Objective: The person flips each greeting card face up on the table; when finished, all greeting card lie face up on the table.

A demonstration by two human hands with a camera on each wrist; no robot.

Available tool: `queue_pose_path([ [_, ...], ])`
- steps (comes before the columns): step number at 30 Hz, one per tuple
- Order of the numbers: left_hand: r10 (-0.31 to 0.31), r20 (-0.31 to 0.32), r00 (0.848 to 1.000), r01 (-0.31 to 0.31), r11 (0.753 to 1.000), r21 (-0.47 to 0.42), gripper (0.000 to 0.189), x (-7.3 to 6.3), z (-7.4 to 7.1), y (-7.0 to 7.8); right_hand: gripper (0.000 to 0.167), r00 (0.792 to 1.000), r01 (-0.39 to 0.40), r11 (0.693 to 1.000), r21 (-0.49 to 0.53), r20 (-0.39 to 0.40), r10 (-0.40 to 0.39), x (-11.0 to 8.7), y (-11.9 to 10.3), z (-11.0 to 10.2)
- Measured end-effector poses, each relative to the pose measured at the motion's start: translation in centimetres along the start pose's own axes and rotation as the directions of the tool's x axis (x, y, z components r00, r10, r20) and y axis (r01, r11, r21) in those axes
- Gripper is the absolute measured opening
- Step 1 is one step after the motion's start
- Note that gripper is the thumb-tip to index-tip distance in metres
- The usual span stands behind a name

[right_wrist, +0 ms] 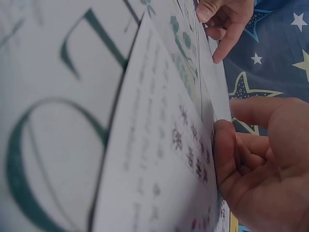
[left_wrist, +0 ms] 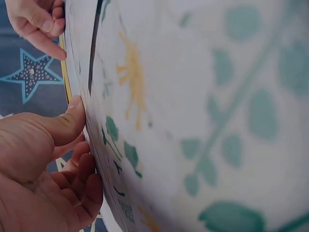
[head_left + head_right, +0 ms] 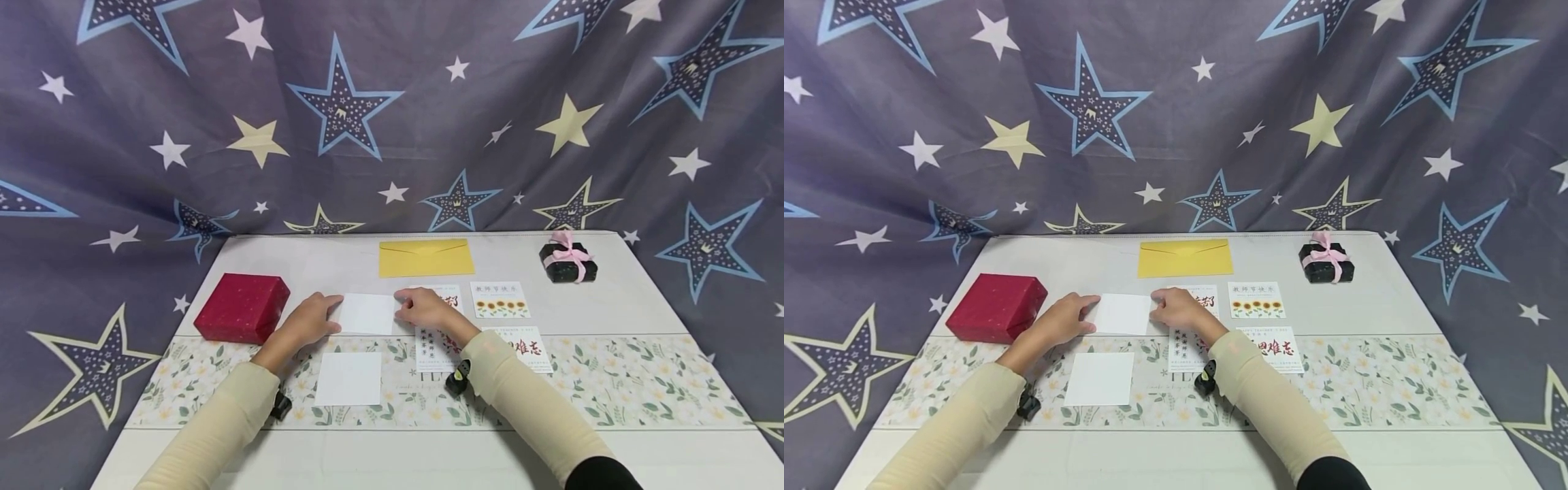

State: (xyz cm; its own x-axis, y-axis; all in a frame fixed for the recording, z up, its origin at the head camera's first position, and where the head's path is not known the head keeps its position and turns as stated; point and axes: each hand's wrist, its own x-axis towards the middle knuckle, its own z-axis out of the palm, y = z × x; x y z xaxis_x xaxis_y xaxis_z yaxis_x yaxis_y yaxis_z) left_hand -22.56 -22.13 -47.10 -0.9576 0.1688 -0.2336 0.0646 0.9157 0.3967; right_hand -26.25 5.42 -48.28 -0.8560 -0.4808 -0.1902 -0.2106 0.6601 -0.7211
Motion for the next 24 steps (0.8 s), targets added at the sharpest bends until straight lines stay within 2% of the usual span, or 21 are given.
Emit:
queue_pose_path([
  [6,0.020,0.000,1.000,-0.020,1.000,0.014,0.073,0.0,-0.1,0.0,0.054,1.000,-0.004,1.000,0.015,0.008,0.004,-0.1,-0.3,0.0],
  [12,0.017,-0.001,1.000,-0.017,1.000,0.015,0.073,0.1,-0.1,0.1,0.060,0.999,-0.009,1.000,-0.025,0.031,0.010,0.0,-0.8,-0.3],
  [18,0.013,-0.003,1.000,-0.013,1.000,0.017,0.073,0.0,-0.2,0.4,0.054,0.999,-0.025,0.998,-0.051,0.035,0.027,0.4,-1.2,-0.3],
  [24,0.022,0.005,1.000,-0.022,0.999,0.043,0.072,0.1,-0.3,0.5,0.049,0.996,-0.078,0.997,-0.022,0.033,0.079,0.8,-2.1,-0.2],
])
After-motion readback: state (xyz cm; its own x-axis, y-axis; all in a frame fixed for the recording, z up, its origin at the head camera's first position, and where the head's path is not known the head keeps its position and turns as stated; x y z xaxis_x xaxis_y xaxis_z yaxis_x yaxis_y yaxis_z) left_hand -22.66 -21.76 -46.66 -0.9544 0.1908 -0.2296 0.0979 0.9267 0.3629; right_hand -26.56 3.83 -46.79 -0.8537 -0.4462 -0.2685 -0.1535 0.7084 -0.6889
